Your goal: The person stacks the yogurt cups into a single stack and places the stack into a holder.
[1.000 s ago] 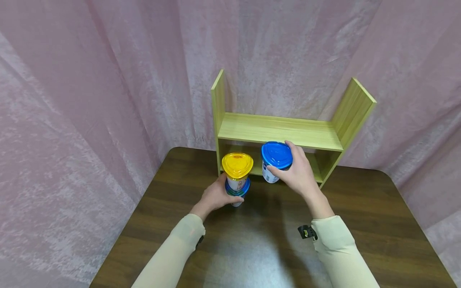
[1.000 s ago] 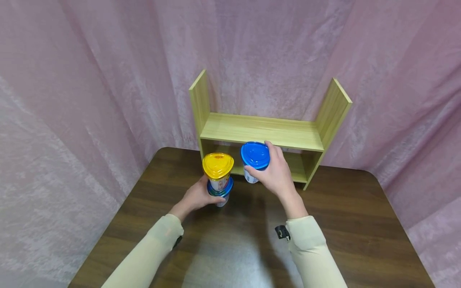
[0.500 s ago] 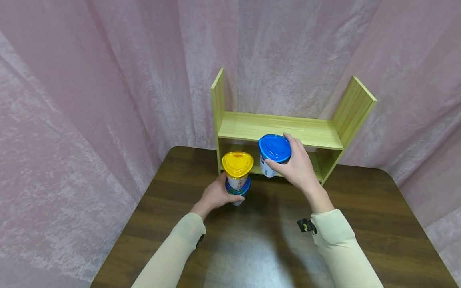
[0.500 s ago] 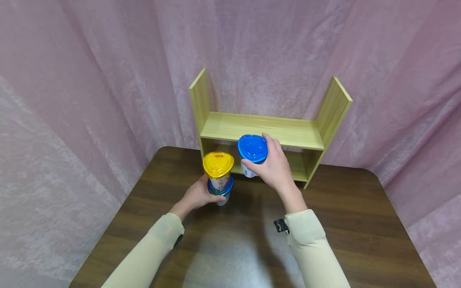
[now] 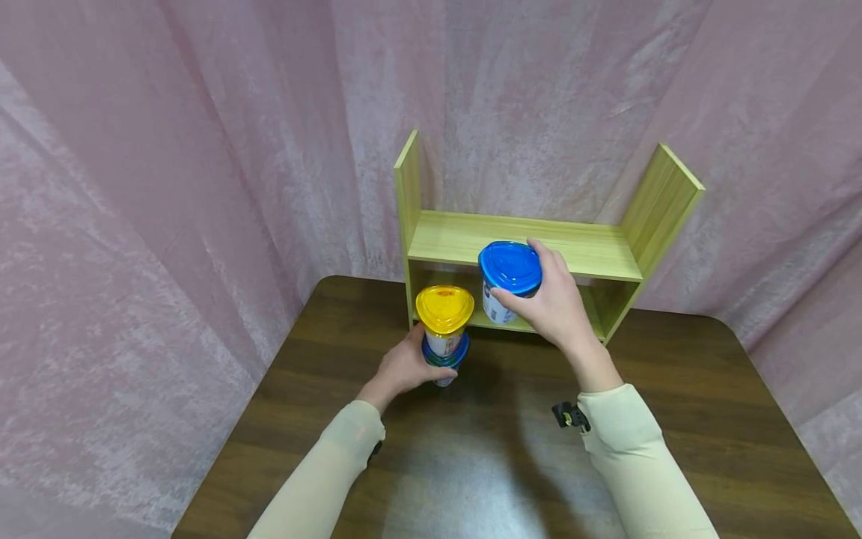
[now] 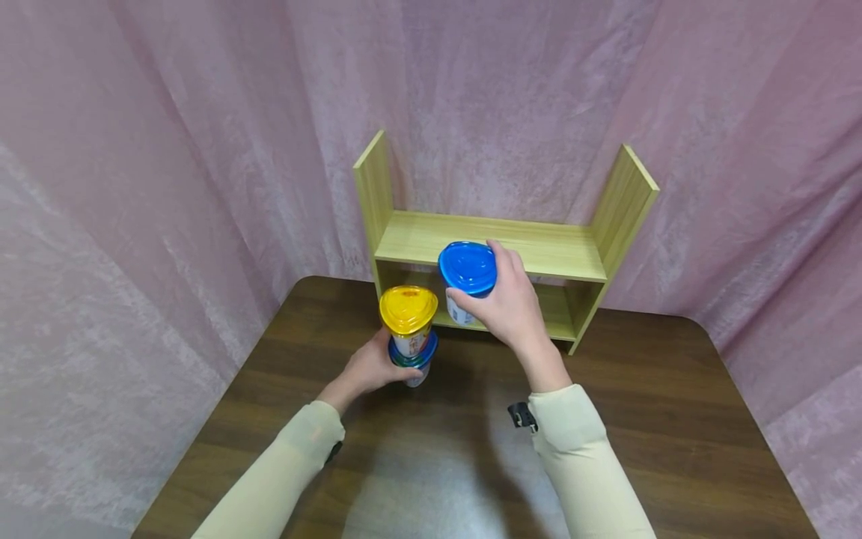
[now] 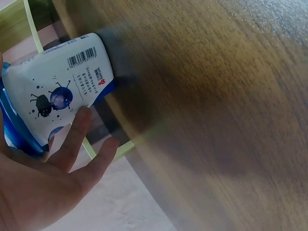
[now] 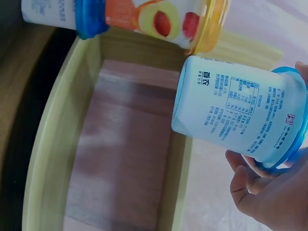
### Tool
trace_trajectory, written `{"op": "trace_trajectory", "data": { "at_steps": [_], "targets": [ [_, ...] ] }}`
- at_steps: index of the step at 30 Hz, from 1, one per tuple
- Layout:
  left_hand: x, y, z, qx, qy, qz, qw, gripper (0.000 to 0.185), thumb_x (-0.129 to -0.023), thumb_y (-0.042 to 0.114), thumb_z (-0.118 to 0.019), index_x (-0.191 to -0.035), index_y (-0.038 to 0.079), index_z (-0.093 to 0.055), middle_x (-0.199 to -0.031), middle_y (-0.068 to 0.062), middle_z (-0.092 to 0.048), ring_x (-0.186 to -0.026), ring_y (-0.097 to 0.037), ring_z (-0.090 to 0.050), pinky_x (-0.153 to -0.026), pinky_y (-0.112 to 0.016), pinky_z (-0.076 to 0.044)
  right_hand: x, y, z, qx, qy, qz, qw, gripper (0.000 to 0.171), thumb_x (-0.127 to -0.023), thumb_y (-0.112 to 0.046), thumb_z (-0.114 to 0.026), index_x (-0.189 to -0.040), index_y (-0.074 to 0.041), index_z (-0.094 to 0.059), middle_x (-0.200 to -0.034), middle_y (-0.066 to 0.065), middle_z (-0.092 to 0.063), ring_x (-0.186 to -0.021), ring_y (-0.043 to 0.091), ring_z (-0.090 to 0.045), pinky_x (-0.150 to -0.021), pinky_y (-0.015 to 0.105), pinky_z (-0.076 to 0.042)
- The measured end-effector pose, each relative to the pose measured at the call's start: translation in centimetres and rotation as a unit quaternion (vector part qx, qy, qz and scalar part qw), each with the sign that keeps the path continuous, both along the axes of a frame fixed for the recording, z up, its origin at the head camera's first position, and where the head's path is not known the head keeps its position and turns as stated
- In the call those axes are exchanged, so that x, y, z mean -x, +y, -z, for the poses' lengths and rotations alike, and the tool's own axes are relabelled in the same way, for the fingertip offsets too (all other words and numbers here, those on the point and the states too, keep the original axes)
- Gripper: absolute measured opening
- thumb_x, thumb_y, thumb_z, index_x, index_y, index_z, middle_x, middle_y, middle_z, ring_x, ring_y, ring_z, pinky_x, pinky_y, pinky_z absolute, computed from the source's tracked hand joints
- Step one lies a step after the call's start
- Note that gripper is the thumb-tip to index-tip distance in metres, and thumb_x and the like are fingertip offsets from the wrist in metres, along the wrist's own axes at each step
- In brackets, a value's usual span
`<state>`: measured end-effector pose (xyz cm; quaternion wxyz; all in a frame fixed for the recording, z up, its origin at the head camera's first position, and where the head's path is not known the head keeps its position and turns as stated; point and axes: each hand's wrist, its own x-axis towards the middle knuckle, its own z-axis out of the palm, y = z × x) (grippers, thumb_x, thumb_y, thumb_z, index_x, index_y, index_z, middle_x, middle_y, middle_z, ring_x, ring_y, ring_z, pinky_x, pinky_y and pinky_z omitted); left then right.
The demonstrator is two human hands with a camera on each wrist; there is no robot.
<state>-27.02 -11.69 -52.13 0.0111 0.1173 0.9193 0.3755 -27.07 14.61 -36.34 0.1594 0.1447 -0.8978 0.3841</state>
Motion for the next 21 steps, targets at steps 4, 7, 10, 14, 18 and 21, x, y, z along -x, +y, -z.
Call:
{"op": "trace_trajectory", "data": {
  "at_steps": [4,7,10,14,18,21],
  "targets": [
    [0.0,0.0,0.0,0.001,0.000,-0.002,1.0000,0.098,-0.072,0.053,-0.088,-0.147,0.018,-0.037,-0.137,-0.006,-0.057,-0.120,-0.025,-0.060,-0.101,-0.051,-0.049,0.0,-0.5,-0.6,0.004,0.012,0.003,1.000,0.096,-0.081,-0.049,-0.081,-0.156,-0.011,-0.034,-0.147,0.020,-0.043,-0.127,0.042,-0.048,-0.095,0.061,-0.050],
    [0.0,0.0,0.1,0.000,0.002,-0.003,1.0000,0.098,-0.072,0.054,-0.088,-0.147,0.017,-0.037,-0.137,-0.006,-0.057,-0.119,-0.025,-0.060,-0.101,-0.051,-0.049,-0.1,-0.8,-1.2,0.010,0.024,0.005,1.000,0.095,-0.081,-0.048,-0.080,-0.155,-0.009,-0.035,-0.146,0.021,-0.044,-0.126,0.042,-0.049,-0.095,0.062,-0.050],
    [0.0,0.0,0.2,0.000,0.002,-0.006,1.0000,0.098,-0.072,0.054,-0.089,-0.147,0.017,-0.037,-0.137,-0.006,-0.058,-0.119,-0.025,-0.060,-0.101,-0.051,-0.049,-0.1,-1.2,-1.9,0.014,0.036,0.003,0.999,0.095,-0.080,-0.048,-0.081,-0.154,-0.009,-0.036,-0.146,0.021,-0.045,-0.126,0.041,-0.048,-0.096,0.062,-0.049],
    [0.0,0.0,0.3,0.002,-0.003,-0.009,1.0000,0.099,-0.071,0.054,-0.089,-0.147,0.019,-0.037,-0.137,-0.005,-0.057,-0.120,-0.025,-0.059,-0.101,-0.051,-0.049,-0.1,-1.7,-2.6,0.013,0.043,-0.002,0.999,0.094,-0.080,-0.048,-0.081,-0.154,-0.009,-0.037,-0.147,0.021,-0.045,-0.127,0.041,-0.048,-0.097,0.061,-0.049],
    [0.0,0.0,0.2,0.001,-0.009,-0.008,0.9999,0.100,-0.071,0.055,-0.088,-0.148,0.019,-0.036,-0.139,-0.005,-0.056,-0.121,-0.025,-0.059,-0.102,-0.052,-0.048,-0.2,-2.2,-3.0,0.017,0.042,-0.007,0.999,0.093,-0.080,-0.049,-0.081,-0.153,-0.009,-0.038,-0.146,0.020,-0.045,-0.126,0.040,-0.049,-0.096,0.060,-0.049],
    [0.0,-0.1,0.2,0.000,-0.014,-0.008,0.9999,0.101,-0.071,0.055,-0.088,-0.149,0.020,-0.035,-0.140,-0.004,-0.055,-0.122,-0.025,-0.058,-0.103,-0.053,-0.047,-0.2,-2.7,-3.1,0.024,0.041,-0.012,0.999,0.093,-0.080,-0.048,-0.081,-0.152,-0.009,-0.039,-0.145,0.020,-0.046,-0.125,0.039,-0.049,-0.096,0.059,-0.050]
  ]
}}
